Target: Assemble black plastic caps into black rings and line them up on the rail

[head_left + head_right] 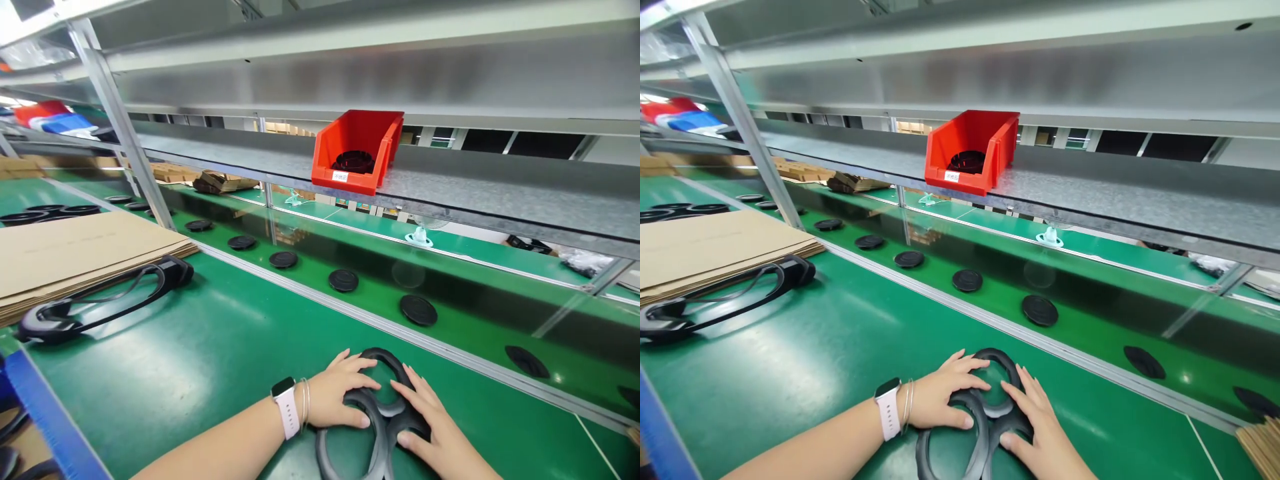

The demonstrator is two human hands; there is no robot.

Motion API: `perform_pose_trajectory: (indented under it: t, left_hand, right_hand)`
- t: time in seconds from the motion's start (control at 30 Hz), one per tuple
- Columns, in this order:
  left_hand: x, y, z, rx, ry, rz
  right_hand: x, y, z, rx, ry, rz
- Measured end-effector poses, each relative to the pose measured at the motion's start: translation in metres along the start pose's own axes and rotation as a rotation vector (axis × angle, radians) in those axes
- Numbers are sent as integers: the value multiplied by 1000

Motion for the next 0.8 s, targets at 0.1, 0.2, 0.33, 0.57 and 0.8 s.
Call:
perform_pose_trajectory:
  t: [0.1,0.2,0.33,0.57,0.8]
  left_hand:
    - [1,-2,1,-1,-11,-7]
    - [0,-5,1,2,-20,-11]
    - [-1,-6,1,4,-24,-12]
    - [-1,-8,1,-21,-32,-15]
    - [-3,-11,1,14,-76,30]
  right_hand:
    - [-7,-2,1,-2,-56,-4]
    - [-10,-5,1,9,-79,2]
    - [-10,-6,1,8,-75,14]
    - [-17,4,6,15,-81,13]
    - [6,-8,4,55,-7,134]
Point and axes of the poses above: each hand's wrist, its own z-axis away from the middle knuckle, its own y-axis out of the back of the hand, x = y × z, the point moved 2 cm from there along -z, towards the middle knuckle, and after that the axes turned 12 degrees about z, right-handed, at the moved point
